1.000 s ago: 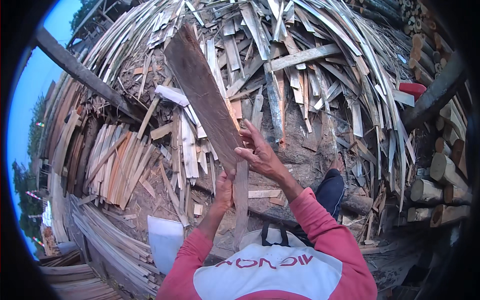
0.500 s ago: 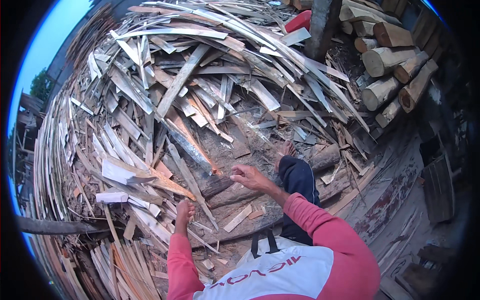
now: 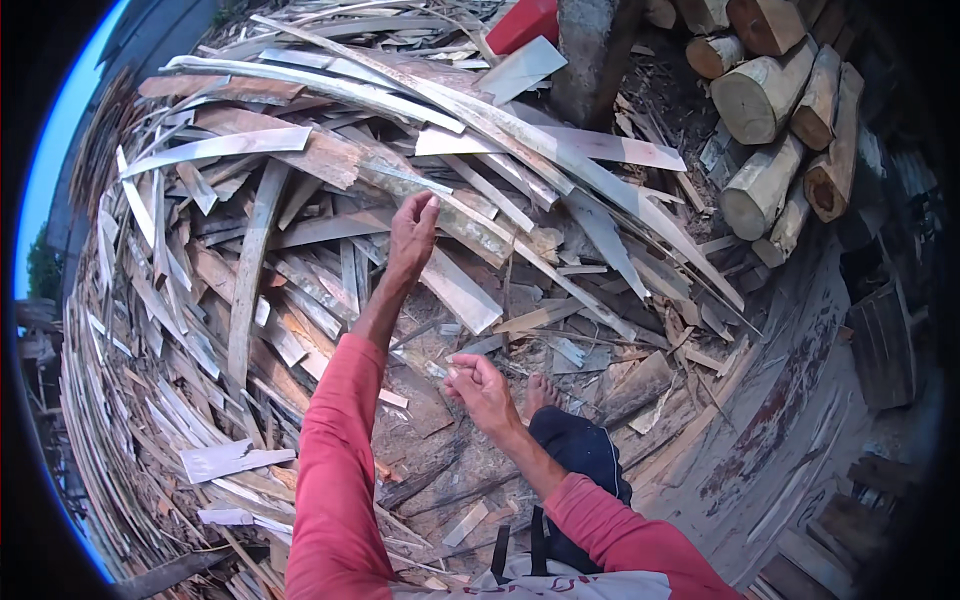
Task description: The person picks up wooden scraps, thin boards, and planks from a pile on the ground by hand and gathers them into a stack.
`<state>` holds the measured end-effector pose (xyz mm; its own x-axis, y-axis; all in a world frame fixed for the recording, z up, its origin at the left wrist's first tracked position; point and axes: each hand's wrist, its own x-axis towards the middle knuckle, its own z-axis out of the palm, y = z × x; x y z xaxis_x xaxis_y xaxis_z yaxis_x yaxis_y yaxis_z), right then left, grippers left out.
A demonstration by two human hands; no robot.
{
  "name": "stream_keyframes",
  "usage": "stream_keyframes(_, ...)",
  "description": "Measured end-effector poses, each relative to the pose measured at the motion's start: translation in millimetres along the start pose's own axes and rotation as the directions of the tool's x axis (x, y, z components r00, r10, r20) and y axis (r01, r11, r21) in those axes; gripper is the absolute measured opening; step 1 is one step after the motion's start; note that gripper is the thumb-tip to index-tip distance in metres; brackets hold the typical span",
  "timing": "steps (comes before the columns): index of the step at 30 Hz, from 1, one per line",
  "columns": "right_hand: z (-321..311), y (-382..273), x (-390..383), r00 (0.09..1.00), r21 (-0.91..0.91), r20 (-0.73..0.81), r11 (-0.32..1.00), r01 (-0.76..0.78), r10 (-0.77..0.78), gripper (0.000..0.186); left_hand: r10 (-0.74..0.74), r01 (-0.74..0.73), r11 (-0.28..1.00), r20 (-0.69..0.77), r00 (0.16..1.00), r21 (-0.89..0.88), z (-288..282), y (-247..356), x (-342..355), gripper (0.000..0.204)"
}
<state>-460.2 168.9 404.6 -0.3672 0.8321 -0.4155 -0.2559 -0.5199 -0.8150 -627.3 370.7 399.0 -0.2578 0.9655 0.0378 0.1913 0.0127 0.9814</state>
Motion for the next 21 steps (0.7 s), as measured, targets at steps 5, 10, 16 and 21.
stream_keyframes(5, -16.9, -14.0, 55.4, 0.992, 0.144, -0.07, 0.985, -0.098, 0.109, 0.038, 0.082, 0.13, 0.732, -0.276, 0.958, 0.669, 13.5, -66.1, 182.4, 0.055)
stream_keyframes(10, -22.1, -24.3, 81.1, 0.991, 0.238, -0.085, 0.968, -0.078, 0.101, 0.041, -0.489, 0.44, 0.866, -0.215, 0.845, -0.238, 14.4, -110.7, 209.3, 0.029)
stream_keyframes(16, -3.3, -17.5, 68.6, 0.978, 0.327, -0.188, 0.945, -0.023, 0.089, 0.044, -0.576, 0.533, 0.802, -0.11, 0.81, -0.27, 25.7, -54.9, 162.0, 0.018)
stream_keyframes(21, 15.8, 7.4, 19.8, 0.922, 0.236, -0.388, 0.966, 0.109, -0.009, 0.052, -0.571, 0.533, 0.768, -0.003, 0.821, -0.354, 25.7, -1.4, -24.5, 0.012)
